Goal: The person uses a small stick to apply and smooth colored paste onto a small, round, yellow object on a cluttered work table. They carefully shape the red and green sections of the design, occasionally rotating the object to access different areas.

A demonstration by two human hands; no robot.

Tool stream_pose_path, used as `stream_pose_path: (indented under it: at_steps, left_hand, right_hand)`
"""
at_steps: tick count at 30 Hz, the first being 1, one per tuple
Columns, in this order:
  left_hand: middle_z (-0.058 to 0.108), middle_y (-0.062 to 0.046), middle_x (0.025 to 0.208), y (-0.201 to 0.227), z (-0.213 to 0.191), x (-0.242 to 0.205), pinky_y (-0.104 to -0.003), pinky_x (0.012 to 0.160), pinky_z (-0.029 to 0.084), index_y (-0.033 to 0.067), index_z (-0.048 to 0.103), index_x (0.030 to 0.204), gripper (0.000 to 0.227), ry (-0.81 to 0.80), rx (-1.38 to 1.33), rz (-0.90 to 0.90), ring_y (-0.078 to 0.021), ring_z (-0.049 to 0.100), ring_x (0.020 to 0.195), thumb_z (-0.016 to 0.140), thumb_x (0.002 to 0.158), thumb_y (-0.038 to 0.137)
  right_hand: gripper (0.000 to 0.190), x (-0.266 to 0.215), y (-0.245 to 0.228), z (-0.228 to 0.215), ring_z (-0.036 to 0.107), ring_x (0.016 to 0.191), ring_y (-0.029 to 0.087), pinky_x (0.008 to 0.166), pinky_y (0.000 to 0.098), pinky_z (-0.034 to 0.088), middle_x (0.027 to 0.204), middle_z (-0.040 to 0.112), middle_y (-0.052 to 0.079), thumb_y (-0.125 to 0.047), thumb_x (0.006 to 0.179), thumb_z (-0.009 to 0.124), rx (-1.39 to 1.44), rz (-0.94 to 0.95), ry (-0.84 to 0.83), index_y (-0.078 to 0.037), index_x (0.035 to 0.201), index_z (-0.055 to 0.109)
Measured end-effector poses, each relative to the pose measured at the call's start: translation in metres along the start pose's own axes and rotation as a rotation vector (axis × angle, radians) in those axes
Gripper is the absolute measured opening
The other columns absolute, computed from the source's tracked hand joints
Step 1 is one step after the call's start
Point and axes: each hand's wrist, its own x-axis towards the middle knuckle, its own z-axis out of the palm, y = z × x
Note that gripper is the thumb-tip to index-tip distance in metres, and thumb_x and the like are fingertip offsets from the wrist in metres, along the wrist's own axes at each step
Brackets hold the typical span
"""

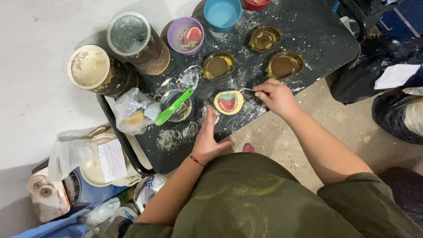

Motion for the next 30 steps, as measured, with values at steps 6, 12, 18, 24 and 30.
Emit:
stream_pose_path:
  at_steps: [6,12,18,24,30]
  left_hand:
    - [0.006,-0.028,0.167,0.016,-0.004,-0.013,-0.057,0.115,0.038,0.0047,-0.007,0.162,0.13,-0.025,-0.04,-0.08,-0.044,0.038,0.145,0.087,0.079,0.036]
    - [0.01,-0.031,0.165,0.013,-0.005,-0.014,-0.061,0.113,0.04,0.0027,-0.005,0.161,0.126,-0.035,-0.037,-0.028,-0.049,0.041,0.14,0.087,0.08,0.033]
    - [0.012,-0.03,0.166,0.024,-0.011,-0.024,-0.061,0.117,0.034,0.0035,-0.004,0.162,0.122,-0.032,-0.067,-0.053,-0.0452,0.041,0.142,0.084,0.083,0.034]
    - [0.012,-0.028,0.166,0.026,-0.013,-0.031,-0.059,0.116,0.034,0.0021,-0.003,0.162,0.118,-0.044,-0.072,-0.051,-0.0438,0.041,0.143,0.082,0.085,0.031]
    - [0.012,-0.027,0.167,0.018,-0.009,-0.037,-0.059,0.115,0.035,0.0029,-0.005,0.162,0.118,-0.042,-0.093,-0.008,-0.0434,0.042,0.142,0.082,0.086,0.027]
  right_hand:
    - [0.015,0.008,-0.017,-0.001,0.071,0.094,0.023,0.08,0.0343,0.057,0.096,0.068,-0.002,-0.028,0.09,0.081,-0.039,-0.155,0.071,-0.025,0.105,0.081]
    - [0.015,0.01,-0.021,0.001,0.07,0.092,0.027,0.076,0.0382,0.058,0.095,0.067,0.002,-0.023,0.089,0.082,-0.072,-0.22,0.065,-0.023,0.104,0.081]
    - [0.013,-0.006,-0.024,-0.005,0.07,0.093,0.024,0.077,0.0361,0.057,0.093,0.066,-0.002,-0.024,0.09,0.081,-0.126,-0.193,0.078,-0.025,0.103,0.081]
    - [0.014,-0.022,-0.037,-0.011,0.07,0.093,0.03,0.078,0.0387,0.058,0.093,0.068,0.005,-0.018,0.088,0.083,-0.074,-0.171,0.065,-0.017,0.102,0.08]
    - [0.013,-0.03,-0.047,-0.013,0.07,0.091,0.028,0.078,0.0385,0.058,0.093,0.068,0.004,-0.019,0.088,0.081,-0.131,-0.157,0.058,-0.018,0.101,0.08]
